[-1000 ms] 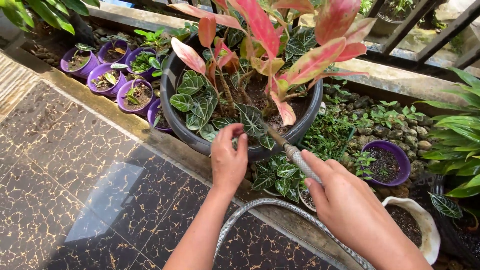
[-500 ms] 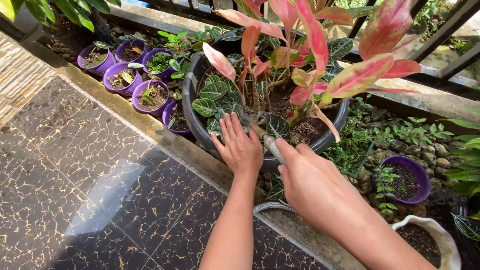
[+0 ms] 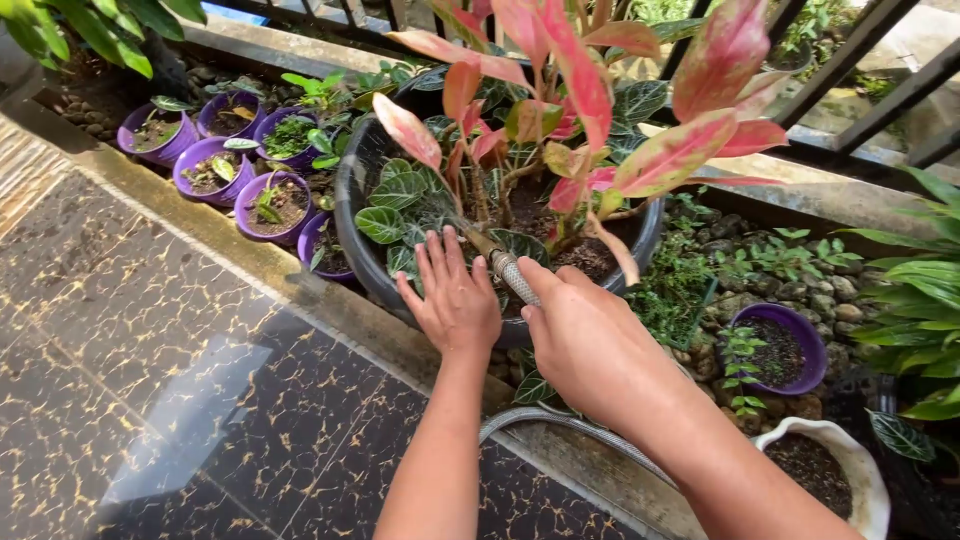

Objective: The person waters multiple potted plants on a balcony using a hose. They systematically move from one pot to another, watering both the soil and the leaves of various plant types.

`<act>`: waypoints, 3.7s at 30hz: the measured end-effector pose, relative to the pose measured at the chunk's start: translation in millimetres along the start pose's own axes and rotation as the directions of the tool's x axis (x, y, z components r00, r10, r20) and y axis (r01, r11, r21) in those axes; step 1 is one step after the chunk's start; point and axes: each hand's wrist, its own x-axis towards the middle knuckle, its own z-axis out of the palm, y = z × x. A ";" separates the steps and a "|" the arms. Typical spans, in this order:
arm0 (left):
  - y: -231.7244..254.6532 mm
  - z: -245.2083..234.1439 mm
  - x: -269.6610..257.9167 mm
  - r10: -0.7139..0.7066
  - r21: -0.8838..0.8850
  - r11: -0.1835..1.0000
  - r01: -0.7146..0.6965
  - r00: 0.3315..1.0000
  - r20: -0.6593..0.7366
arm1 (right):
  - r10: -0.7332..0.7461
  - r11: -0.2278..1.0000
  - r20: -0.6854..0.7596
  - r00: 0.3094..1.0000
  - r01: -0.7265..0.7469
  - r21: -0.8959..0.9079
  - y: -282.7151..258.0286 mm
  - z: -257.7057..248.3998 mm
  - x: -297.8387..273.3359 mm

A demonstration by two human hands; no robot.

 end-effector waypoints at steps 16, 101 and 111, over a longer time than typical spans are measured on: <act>1.1 -10.9 1.0 0.143 -0.158 0.981 -0.117 0.976 0.163 | -0.018 0.999 -0.065 0.998 0.021 0.046 21.3 -43.8 -43.1; 46.6 -40.6 -37.1 0.368 -0.279 0.901 -0.332 0.926 0.084 | 0.348 0.910 -0.243 0.905 -0.389 -0.146 93.3 -68.3 -33.9; 57.7 -5.7 -43.8 0.382 -0.055 0.924 -0.379 0.922 0.061 | 0.373 0.927 -0.157 0.914 -0.375 0.020 117.2 -77.2 -5.3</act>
